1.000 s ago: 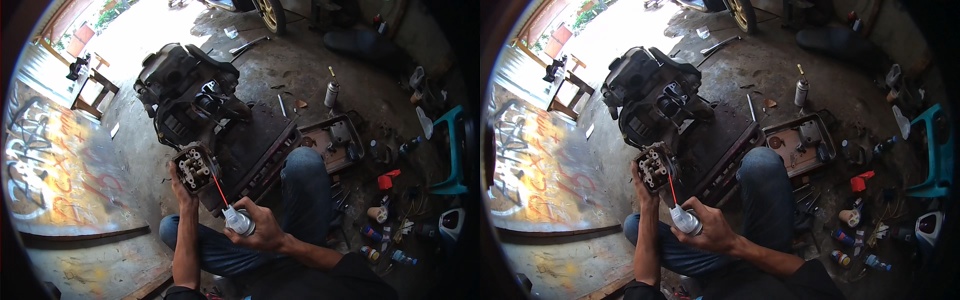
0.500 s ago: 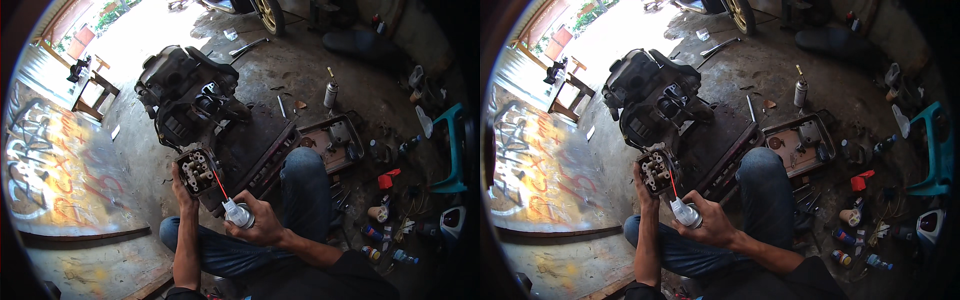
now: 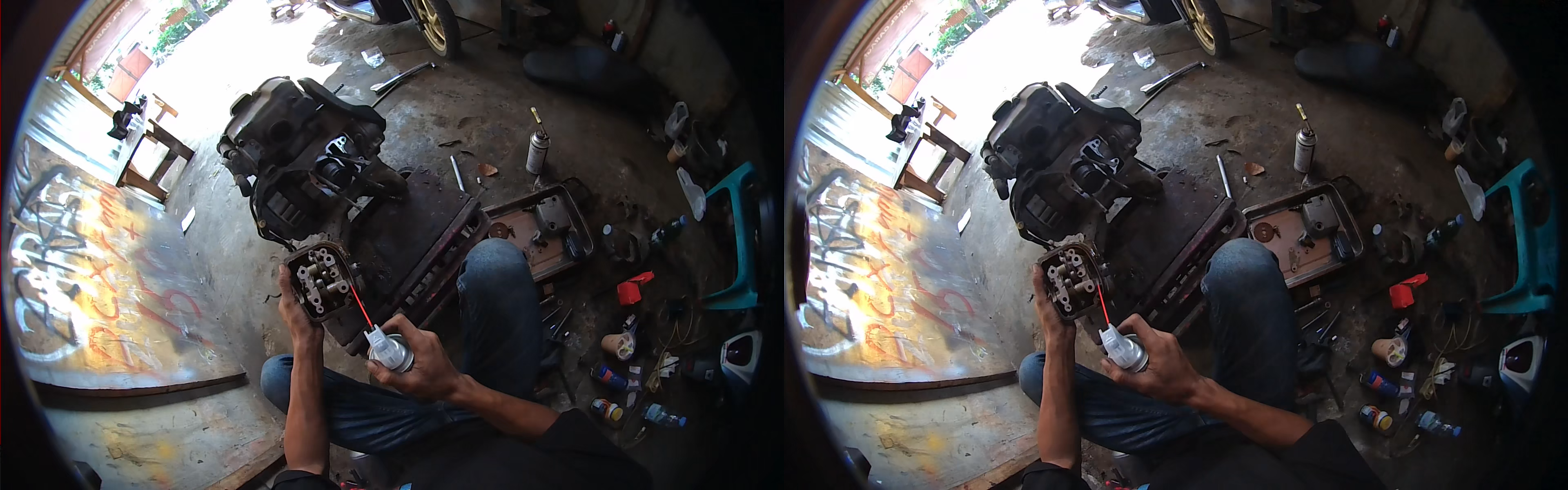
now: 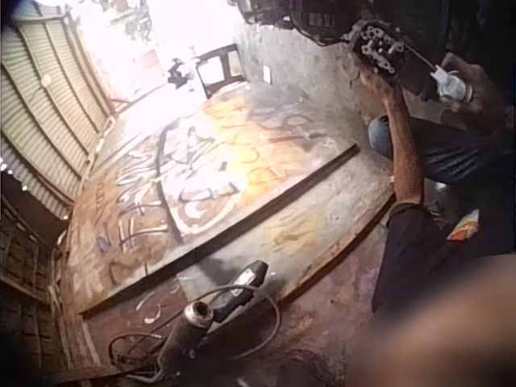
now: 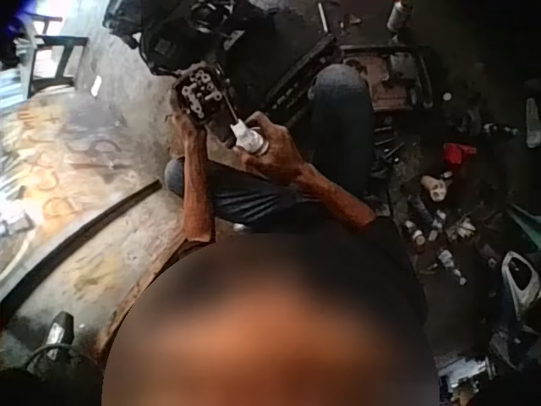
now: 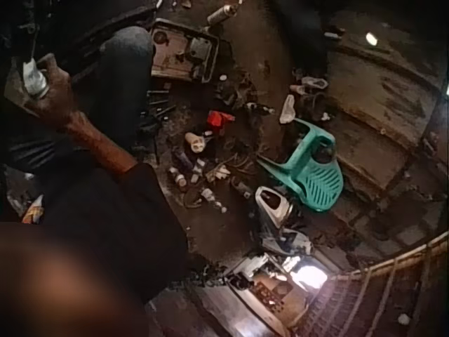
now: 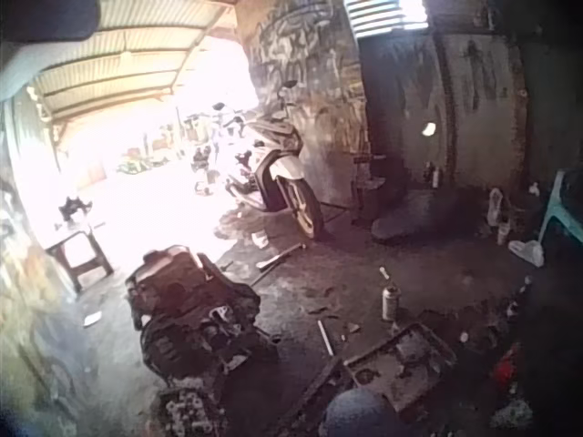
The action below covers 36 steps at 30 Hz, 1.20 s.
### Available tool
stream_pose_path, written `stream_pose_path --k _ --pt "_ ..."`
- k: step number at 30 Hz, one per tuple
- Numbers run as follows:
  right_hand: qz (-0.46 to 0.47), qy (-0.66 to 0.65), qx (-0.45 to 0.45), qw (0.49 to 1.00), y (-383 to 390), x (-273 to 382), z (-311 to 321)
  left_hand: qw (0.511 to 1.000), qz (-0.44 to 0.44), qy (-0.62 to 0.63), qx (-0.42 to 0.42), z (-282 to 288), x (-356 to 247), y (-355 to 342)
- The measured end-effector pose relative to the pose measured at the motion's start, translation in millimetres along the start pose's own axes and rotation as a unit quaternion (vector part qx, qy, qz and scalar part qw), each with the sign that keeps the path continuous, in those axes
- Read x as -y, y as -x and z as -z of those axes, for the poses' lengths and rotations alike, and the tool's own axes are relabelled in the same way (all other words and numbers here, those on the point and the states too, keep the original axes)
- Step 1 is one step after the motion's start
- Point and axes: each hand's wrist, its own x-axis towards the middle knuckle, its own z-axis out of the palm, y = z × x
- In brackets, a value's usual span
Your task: Repairing and cleaning components of a motorcycle engine using degreaser and a cloth.
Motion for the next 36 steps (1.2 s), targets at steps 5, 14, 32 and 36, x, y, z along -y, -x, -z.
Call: stream_pose_path --k 5,14,32,36 --pt "0.018 0.0 0.013 1.0 -8.9 -5.3 2.9 1.0 0.03 -0.005 0.002 -1.6 -5.3 3.9" --pt "0.021 -0.003 0.016 1.0 -12.5 -14.4 2.0 0.992 0.121 -0.012 0.022 14.8 -14.5 -8.6" --pt "0.062 -0.062 0.002 0.996 -1.5 -43.8 4.7 0.939 0.072 -0.335 0.031 -0.3 -67.2 -18.9" --pt "0.065 -0.074 -0.001 0.995 0.9 -46.1 5.3 0.901 0.009 -0.433 0.038 -12.6 -79.0 -19.1"
